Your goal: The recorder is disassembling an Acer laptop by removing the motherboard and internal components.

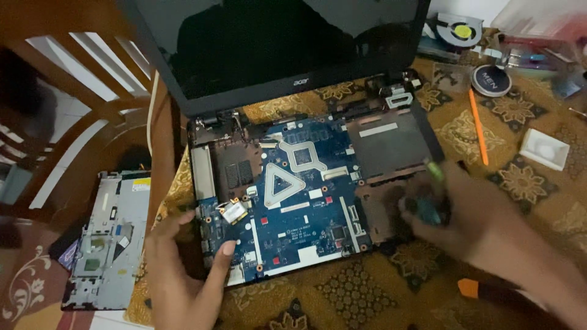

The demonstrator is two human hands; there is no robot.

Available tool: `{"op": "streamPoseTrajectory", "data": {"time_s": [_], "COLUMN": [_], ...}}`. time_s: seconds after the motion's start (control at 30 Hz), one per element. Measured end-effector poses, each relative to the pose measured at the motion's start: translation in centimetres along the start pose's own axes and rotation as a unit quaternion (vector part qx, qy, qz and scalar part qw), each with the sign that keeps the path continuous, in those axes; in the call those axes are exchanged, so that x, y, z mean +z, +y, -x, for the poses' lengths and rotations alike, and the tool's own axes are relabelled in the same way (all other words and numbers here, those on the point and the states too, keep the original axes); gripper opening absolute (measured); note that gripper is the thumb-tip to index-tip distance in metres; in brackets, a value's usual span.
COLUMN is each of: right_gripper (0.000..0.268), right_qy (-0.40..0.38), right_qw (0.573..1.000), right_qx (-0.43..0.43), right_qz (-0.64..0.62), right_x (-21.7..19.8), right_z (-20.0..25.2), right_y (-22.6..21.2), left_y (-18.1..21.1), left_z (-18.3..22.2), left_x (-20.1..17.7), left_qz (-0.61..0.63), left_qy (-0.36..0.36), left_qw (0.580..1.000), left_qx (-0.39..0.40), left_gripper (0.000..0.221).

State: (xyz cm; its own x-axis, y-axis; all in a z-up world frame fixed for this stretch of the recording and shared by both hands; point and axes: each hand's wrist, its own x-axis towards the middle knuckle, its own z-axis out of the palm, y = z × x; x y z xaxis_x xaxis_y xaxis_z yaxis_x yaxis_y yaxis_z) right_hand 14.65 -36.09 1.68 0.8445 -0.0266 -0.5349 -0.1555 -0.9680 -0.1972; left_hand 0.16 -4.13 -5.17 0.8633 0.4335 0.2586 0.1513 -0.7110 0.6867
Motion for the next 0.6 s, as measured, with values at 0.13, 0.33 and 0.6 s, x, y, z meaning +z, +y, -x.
{"op": "streamPoseTrajectory", "data": {"time_s": [0.13,0.33,0.6], "right_gripper": [0.054,0.066,0.055], "right_qy": [0.104,0.212,0.250], "right_qw": [0.993,0.959,0.953], "right_qx": [-0.053,-0.187,-0.170], "right_qz": [0.009,0.021,0.030], "right_x": [-0.9,-1.2,-0.3], "right_z": [-3.2,-9.5,-6.4], "right_y": [1.4,3.5,7.0], "left_y": [-0.3,-1.0,-1.4], "left_z": [-0.1,-0.3,-0.3], "left_x": [0.0,0.2,0.2], "left_qz": [-0.026,-0.017,-0.011], "left_qy": [-0.001,-0.008,-0.024], "left_qw": [0.999,1.000,1.000], "left_qx": [0.026,0.008,0.014], "left_gripper": [0.063,0.059,0.058]}}
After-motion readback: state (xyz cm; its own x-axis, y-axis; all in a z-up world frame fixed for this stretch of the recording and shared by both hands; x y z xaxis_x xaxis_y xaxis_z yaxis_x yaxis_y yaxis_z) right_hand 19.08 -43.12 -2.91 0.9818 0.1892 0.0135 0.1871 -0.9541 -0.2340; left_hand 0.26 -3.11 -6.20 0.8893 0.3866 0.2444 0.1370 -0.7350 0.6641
